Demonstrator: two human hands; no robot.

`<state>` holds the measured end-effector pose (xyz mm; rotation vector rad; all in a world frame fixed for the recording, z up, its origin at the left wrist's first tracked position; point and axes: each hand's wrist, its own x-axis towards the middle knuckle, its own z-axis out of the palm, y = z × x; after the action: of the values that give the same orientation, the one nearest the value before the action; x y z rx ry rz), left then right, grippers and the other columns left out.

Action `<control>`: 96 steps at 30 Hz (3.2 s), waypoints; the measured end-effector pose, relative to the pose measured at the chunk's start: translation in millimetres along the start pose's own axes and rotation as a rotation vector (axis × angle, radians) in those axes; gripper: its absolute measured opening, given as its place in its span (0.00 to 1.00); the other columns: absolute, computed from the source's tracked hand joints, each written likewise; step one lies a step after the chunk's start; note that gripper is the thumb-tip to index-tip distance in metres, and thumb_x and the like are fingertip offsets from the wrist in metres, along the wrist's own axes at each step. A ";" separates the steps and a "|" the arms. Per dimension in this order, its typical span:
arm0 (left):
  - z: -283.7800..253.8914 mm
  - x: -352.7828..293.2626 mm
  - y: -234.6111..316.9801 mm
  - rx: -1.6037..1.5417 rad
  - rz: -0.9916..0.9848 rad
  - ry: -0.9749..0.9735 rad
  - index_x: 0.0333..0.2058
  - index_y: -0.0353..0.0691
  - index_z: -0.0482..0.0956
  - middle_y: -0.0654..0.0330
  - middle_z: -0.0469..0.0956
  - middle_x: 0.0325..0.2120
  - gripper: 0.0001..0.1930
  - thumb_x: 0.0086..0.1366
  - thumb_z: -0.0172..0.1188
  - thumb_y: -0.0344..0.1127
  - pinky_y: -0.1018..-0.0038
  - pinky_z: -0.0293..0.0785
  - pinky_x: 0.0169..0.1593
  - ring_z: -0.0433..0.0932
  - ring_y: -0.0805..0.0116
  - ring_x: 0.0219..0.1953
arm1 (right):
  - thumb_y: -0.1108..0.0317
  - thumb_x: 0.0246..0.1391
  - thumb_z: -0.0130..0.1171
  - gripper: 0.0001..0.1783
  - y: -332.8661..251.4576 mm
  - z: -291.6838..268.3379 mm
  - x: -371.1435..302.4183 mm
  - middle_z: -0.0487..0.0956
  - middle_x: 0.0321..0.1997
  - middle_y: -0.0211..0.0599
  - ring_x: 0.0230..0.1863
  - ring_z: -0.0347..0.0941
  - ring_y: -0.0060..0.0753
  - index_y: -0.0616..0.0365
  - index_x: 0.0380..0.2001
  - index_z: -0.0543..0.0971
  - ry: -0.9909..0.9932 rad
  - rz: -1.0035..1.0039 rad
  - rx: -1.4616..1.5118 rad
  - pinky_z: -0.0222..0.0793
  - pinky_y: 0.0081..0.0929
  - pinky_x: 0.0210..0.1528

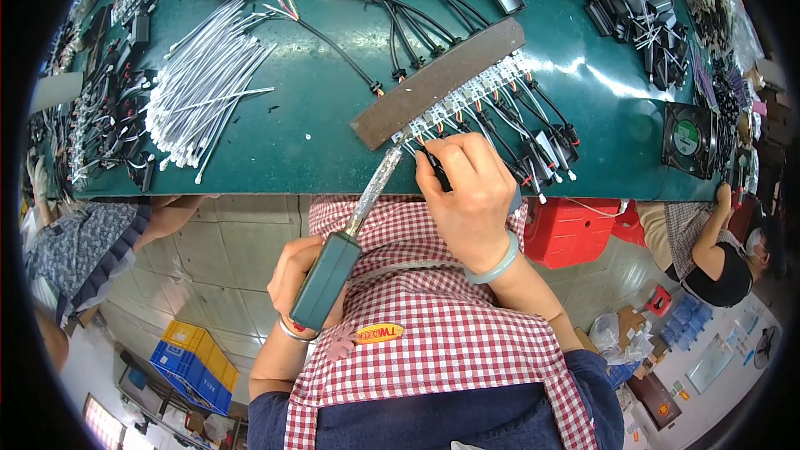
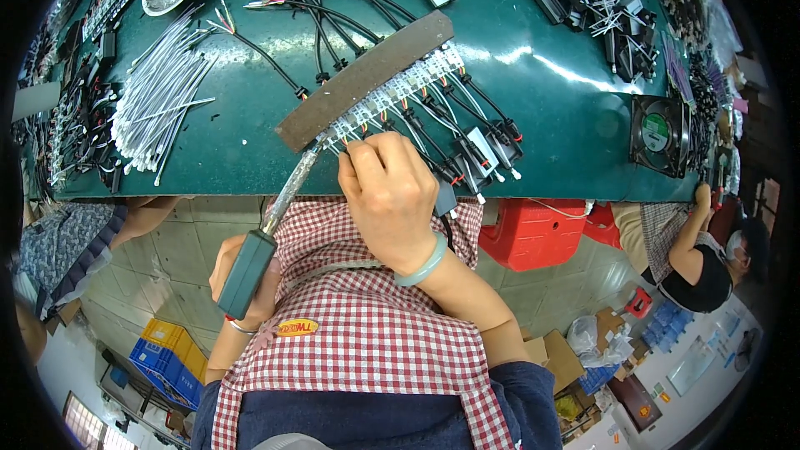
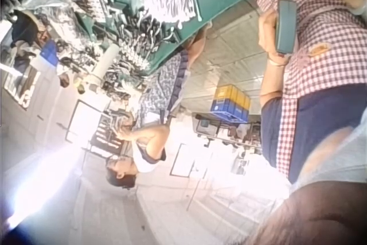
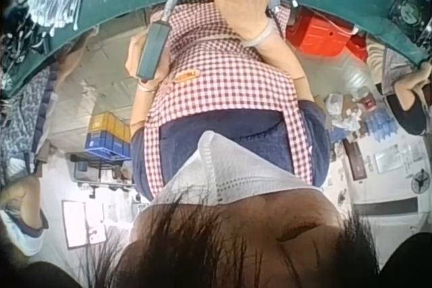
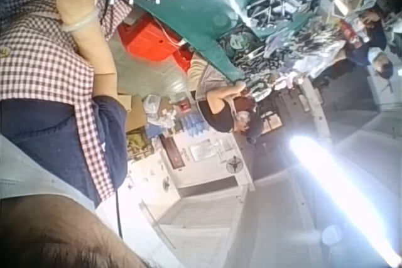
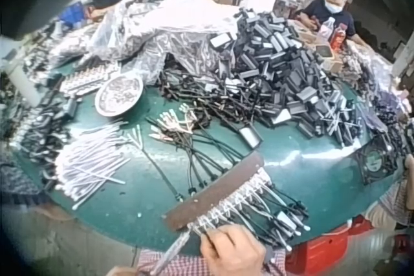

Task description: The person solders wires onto circuit boards using a handheld soldering tool, handling and positioning the wires and circuit boards on the table by hand.

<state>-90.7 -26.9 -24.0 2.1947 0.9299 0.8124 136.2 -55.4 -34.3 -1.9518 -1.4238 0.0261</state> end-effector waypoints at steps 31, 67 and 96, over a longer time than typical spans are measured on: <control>1.6 -6.0 -2.6 0.002 -0.013 -0.010 0.32 0.29 0.81 0.48 0.79 0.31 0.11 0.45 0.64 0.21 0.68 0.77 0.31 0.81 0.53 0.31 | 0.78 0.40 0.68 0.11 -2.9 1.1 0.9 0.73 0.29 0.37 0.29 0.73 0.37 0.61 0.30 0.78 -0.006 -0.025 0.016 0.70 0.31 0.27; -4.1 3.8 6.1 0.073 0.007 0.059 0.29 0.29 0.81 0.51 0.79 0.27 0.09 0.44 0.65 0.20 0.70 0.78 0.29 0.82 0.54 0.30 | 0.79 0.41 0.66 0.09 -5.3 1.0 1.4 0.70 0.28 0.37 0.28 0.71 0.37 0.61 0.26 0.75 0.004 -0.040 -0.049 0.69 0.31 0.26; -32.3 107.8 -6.3 -0.568 -0.166 0.798 0.46 0.25 0.74 0.51 0.78 0.39 0.18 0.54 0.59 0.14 0.80 0.66 0.23 0.70 0.75 0.20 | 0.80 0.38 0.66 0.26 71.8 -49.9 106.6 0.75 0.52 0.39 0.55 0.70 0.45 0.57 0.46 0.78 -0.368 -0.339 0.000 0.66 0.39 0.58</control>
<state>-55.7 69.3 23.2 1.2739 1.0404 1.6780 257.6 -2.2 3.8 -1.7399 -1.9795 0.2399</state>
